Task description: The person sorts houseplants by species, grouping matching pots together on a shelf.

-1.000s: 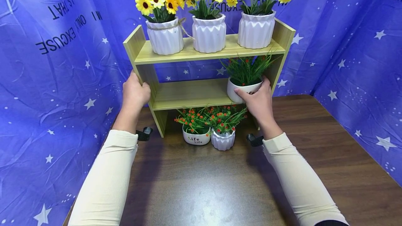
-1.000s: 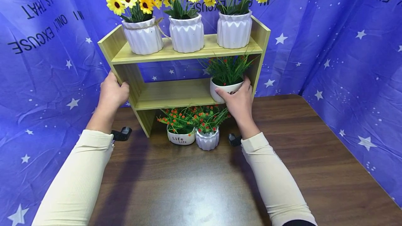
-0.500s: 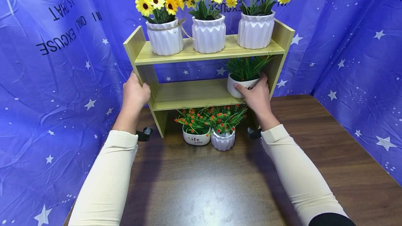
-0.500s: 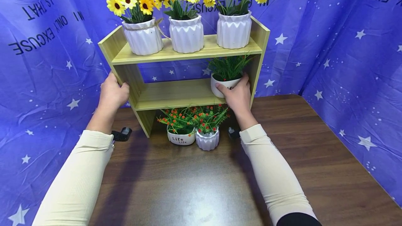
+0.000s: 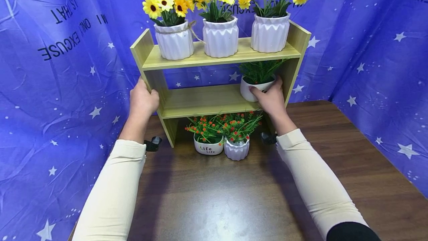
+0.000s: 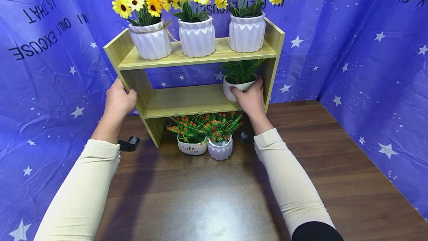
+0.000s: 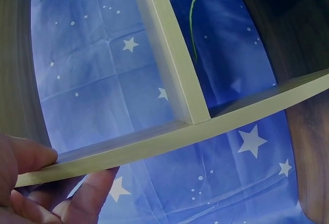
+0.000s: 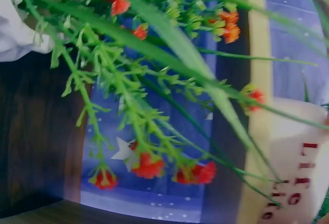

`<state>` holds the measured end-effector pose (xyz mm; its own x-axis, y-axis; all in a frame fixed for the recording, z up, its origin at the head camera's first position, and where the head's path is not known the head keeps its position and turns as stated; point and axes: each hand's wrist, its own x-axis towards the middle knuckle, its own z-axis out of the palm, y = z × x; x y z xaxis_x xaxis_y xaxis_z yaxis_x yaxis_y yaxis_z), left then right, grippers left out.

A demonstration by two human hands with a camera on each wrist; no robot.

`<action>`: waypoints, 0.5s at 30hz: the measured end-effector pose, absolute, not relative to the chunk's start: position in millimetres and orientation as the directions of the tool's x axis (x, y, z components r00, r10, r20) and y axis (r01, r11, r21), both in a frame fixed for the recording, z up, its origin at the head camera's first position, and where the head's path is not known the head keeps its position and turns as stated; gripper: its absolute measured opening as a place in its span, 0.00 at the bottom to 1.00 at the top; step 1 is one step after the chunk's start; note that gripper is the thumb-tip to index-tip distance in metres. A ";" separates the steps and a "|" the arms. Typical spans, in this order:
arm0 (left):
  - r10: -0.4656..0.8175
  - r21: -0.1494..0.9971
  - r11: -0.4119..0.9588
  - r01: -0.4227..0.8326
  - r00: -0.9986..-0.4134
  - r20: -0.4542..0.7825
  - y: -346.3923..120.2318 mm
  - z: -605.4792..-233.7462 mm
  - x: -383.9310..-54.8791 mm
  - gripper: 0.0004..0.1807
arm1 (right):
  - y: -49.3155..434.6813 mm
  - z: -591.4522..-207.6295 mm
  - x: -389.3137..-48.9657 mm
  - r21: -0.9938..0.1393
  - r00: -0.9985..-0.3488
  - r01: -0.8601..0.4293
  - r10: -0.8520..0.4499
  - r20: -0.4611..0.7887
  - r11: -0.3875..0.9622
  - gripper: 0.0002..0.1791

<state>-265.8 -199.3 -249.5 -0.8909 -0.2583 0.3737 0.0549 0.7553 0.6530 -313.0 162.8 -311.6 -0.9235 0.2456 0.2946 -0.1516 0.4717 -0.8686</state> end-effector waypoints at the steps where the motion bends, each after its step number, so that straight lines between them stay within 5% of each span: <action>1: -0.259 0.653 0.755 0.052 -0.892 0.371 -199.2 -249.4 -265.5 0.19 | 163.3 -310.6 -310.4 -0.874 -0.925 -0.158 0.242 0.294 0.460 0.58; 15: -0.262 0.655 0.754 0.043 -0.895 0.360 -199.1 -249.1 -263.9 0.19 | 174.3 -336.9 -235.4 -0.891 -0.865 -0.298 0.297 0.403 0.342 0.38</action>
